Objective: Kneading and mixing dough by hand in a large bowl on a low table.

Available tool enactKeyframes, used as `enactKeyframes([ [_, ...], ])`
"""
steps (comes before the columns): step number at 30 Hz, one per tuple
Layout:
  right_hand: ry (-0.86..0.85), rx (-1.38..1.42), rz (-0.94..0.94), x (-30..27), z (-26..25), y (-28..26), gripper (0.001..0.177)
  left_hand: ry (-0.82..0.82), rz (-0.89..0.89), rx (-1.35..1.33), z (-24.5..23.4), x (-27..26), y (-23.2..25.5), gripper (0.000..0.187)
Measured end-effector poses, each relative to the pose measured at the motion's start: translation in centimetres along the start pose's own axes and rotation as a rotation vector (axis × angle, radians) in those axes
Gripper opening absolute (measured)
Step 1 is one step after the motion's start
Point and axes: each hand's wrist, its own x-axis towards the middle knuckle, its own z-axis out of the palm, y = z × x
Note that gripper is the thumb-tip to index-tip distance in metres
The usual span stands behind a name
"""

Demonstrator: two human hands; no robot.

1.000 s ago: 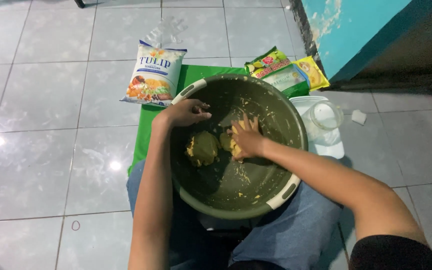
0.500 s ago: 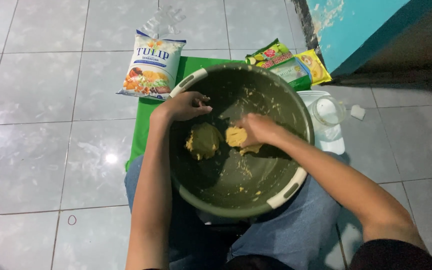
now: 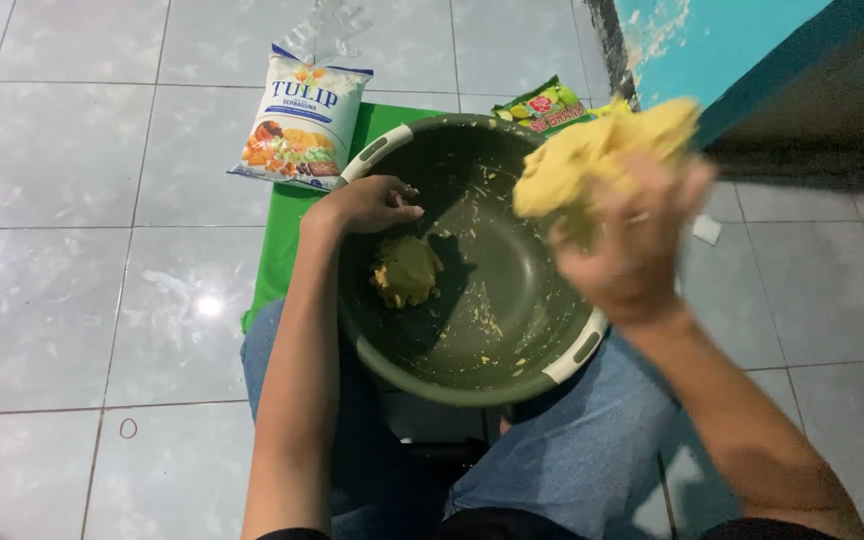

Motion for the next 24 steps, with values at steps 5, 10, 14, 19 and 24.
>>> enactKeyframes([
  [5, -1.132, 0.252, -0.058, -5.3, 4.0, -2.9, 0.053, 0.072, -0.030, -0.018, 1.1, -1.4, 1.2, 0.051],
  [10, -0.921, 0.476, 0.081, 1.0, 6.5, -0.8, 0.043, 0.078, -0.030, -0.013, 0.5, -1.2, 1.6, 0.051],
  [14, -1.141, 0.452, -0.042, -3.1, 15.9, 1.3, 0.091, 0.060, -0.030, 0.006, 0.2, -1.3, 1.6, 0.054],
  [19, -1.457, 0.148, -0.027, -5.9, 19.4, 0.9, 0.152, 0.042, -0.034, -0.029, -0.1, -2.1, 2.4, 0.053],
  [24, -1.604, 0.186, 0.049, -3.3, 16.4, 0.0, 0.154, 0.057, -0.028, -0.007, 0.1, -1.8, 2.5, 0.051],
])
